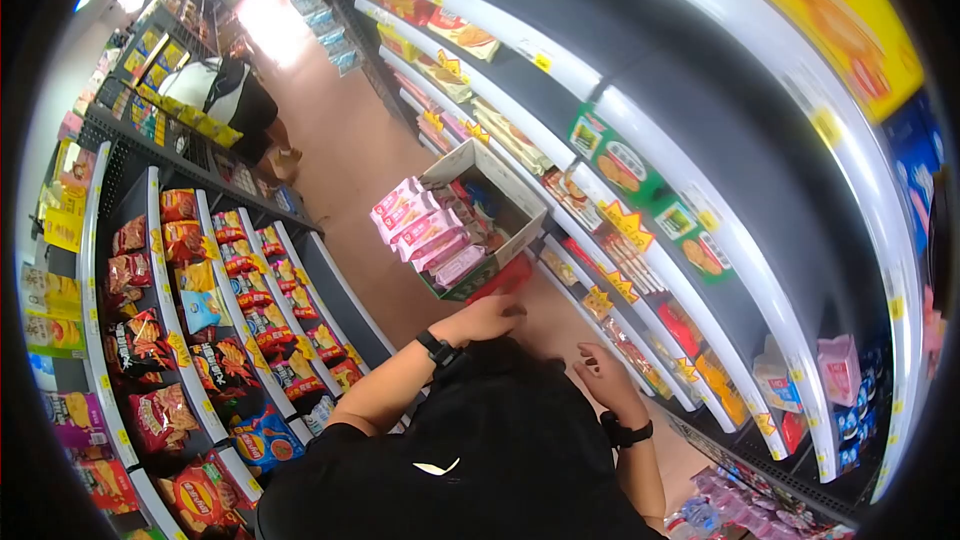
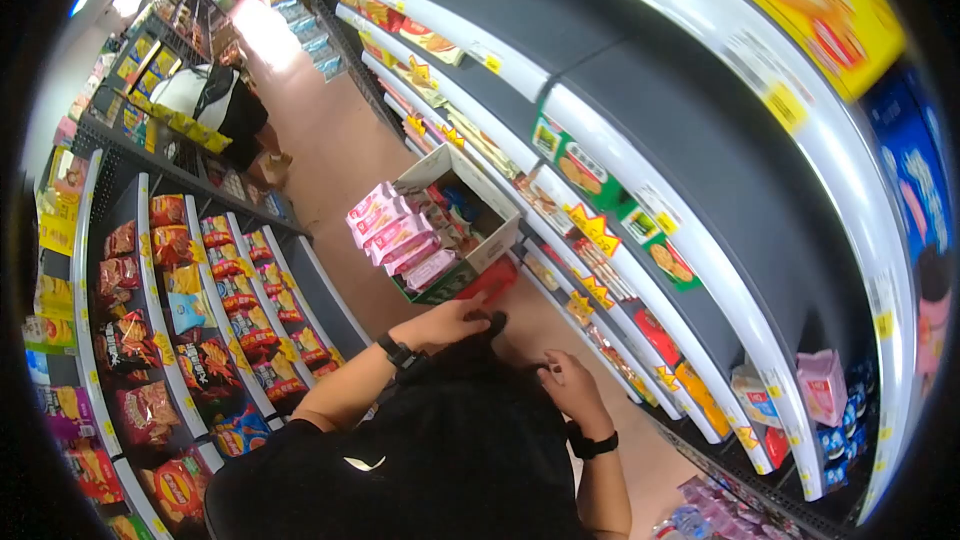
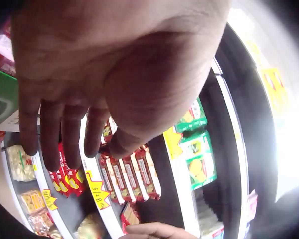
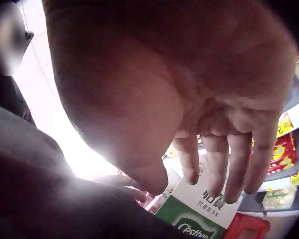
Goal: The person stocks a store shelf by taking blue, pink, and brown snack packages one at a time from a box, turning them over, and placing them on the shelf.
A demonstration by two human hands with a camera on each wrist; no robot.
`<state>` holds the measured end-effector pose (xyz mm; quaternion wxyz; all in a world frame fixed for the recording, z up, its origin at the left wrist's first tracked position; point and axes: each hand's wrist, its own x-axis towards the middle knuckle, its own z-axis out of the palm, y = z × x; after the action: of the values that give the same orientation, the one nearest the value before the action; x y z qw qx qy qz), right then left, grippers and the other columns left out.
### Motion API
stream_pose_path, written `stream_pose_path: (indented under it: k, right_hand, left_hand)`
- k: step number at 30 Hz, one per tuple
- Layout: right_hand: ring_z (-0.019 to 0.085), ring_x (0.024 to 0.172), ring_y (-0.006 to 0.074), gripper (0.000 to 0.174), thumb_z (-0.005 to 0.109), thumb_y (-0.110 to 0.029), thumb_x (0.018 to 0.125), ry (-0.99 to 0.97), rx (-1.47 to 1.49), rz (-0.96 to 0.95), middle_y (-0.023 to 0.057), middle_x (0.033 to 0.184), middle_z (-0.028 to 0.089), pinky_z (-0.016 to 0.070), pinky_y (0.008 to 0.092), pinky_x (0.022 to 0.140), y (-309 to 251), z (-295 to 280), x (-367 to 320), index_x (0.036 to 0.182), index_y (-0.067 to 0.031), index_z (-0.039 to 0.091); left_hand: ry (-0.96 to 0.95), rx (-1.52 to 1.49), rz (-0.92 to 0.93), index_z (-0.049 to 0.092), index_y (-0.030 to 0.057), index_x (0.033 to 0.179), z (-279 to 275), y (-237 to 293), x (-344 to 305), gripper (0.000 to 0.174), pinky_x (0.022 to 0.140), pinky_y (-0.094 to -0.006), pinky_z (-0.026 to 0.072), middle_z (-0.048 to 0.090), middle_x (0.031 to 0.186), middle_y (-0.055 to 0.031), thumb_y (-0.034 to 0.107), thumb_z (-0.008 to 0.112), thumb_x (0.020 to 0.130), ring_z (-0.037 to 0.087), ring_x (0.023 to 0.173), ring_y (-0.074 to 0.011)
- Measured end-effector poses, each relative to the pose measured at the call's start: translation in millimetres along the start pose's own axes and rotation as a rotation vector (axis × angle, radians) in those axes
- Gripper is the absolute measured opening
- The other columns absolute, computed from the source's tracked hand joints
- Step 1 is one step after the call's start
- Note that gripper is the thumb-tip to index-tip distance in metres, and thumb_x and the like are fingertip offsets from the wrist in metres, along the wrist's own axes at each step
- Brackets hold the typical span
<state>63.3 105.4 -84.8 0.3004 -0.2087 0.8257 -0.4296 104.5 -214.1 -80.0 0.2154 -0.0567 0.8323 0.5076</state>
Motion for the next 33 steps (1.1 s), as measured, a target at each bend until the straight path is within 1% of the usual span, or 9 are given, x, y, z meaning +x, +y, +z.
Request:
stream_pose_path:
  k: [2, 9, 14, 19, 22, 25, 28, 30, 33]
  right_hand:
    - [0.069, 0.109, 0.0342, 0.042, 0.071, -0.025, 0.095, -0.057, -0.035, -0.012, 0.0198, 0.124, 0.068, 0.0552, 0.0410, 0.092, -12, 8, 17, 0.130, -0.0037, 0.062]
    - [0.071, 0.102, 0.0327, 0.037, 0.069, -0.023, 0.097, -0.165, -0.039, -0.050, 0.0193, 0.113, 0.072, 0.0566, 0.0388, 0.087, -54, 31, 95, 0.127, -0.0017, 0.064]
    - [0.071, 0.103, 0.0321, 0.035, 0.066, -0.021, 0.099, -0.229, -0.026, -0.093, 0.0198, 0.115, 0.071, 0.0566, 0.0386, 0.086, -85, 60, 157, 0.128, -0.0019, 0.063]
    - [0.067, 0.103, 0.0297, 0.039, 0.063, -0.016, 0.098, -0.250, -0.051, -0.187, 0.0187, 0.122, 0.065, 0.0548, 0.0373, 0.087, -114, 99, 196, 0.135, -0.0030, 0.059]
    - [0.066, 0.101, 0.0296, 0.051, 0.063, -0.013, 0.097, -0.261, -0.001, -0.226, 0.0188, 0.132, 0.059, 0.0539, 0.0367, 0.088, -99, 131, 228, 0.145, -0.0035, 0.050]
    - [0.064, 0.112, 0.0297, 0.063, 0.062, -0.011, 0.096, -0.282, 0.010, -0.222, 0.0225, 0.147, 0.050, 0.0524, 0.0360, 0.095, -80, 154, 262, 0.154, -0.0027, 0.039]
    - [0.060, 0.124, 0.0314, 0.064, 0.062, -0.010, 0.096, -0.213, 0.130, -0.239, 0.0252, 0.150, 0.049, 0.0497, 0.0353, 0.102, -78, 174, 295, 0.155, 0.0003, 0.039]
    - [0.056, 0.132, 0.0295, 0.062, 0.060, -0.007, 0.097, -0.302, 0.165, -0.055, 0.0233, 0.148, 0.053, 0.0473, 0.0350, 0.106, -88, 174, 299, 0.154, 0.0035, 0.039]
    - [0.061, 0.122, 0.0226, 0.055, 0.060, -0.007, 0.099, -0.228, 0.351, -0.012, 0.0168, 0.137, 0.063, 0.0492, 0.0324, 0.101, -99, 177, 296, 0.150, 0.0049, 0.046]
  left_hand:
    - [0.086, -0.401, -0.138, 0.070, 0.0012, 0.114, -8, -23, 5, 0.029, 0.086, -0.0349, 0.0534, 0.073, 0.103, -0.0135, 0.025, 0.065, 0.097, 0.069, 0.097, -0.0222]
    - [0.525, -0.809, -0.304, 0.066, 0.0014, 0.106, -46, -79, -6, 0.016, 0.076, -0.0304, 0.0526, 0.067, 0.091, -0.0077, 0.015, 0.062, 0.098, 0.064, 0.085, -0.0162]
    - [0.750, -0.892, -0.291, 0.062, 0.0032, 0.102, -56, -135, -19, 0.012, 0.065, -0.0274, 0.0495, 0.064, 0.086, -0.0038, 0.015, 0.061, 0.099, 0.060, 0.072, -0.0121]
    - [0.911, -1.042, -0.335, 0.057, 0.0055, 0.104, -66, -133, -38, 0.015, 0.066, -0.0279, 0.0470, 0.060, 0.084, -0.0022, 0.020, 0.060, 0.103, 0.058, 0.074, -0.0121]
    - [0.972, -1.039, -0.430, 0.051, 0.0058, 0.116, -74, -146, -37, 0.027, 0.067, -0.0280, 0.0489, 0.060, 0.087, -0.0036, 0.024, 0.064, 0.102, 0.060, 0.076, -0.0124]
    - [1.093, -0.937, -0.401, 0.053, 0.0066, 0.112, -63, -178, -22, 0.022, 0.068, -0.0283, 0.0499, 0.061, 0.090, -0.0031, 0.024, 0.063, 0.103, 0.060, 0.077, -0.0125]
    - [0.876, -0.979, -0.402, 0.055, 0.0079, 0.106, -84, -173, -21, 0.017, 0.068, -0.0281, 0.0498, 0.061, 0.090, -0.0018, 0.023, 0.062, 0.103, 0.061, 0.078, -0.0118]
    - [0.857, -0.978, -0.391, 0.056, 0.0086, 0.104, -86, -172, -23, 0.015, 0.069, -0.0280, 0.0497, 0.061, 0.090, -0.0011, 0.022, 0.062, 0.104, 0.061, 0.078, -0.0116]
    - [0.829, -0.975, -0.343, 0.057, 0.0100, 0.100, -88, -173, -24, 0.011, 0.071, -0.0281, 0.0495, 0.061, 0.089, 0.0003, 0.019, 0.062, 0.103, 0.061, 0.080, -0.0112]
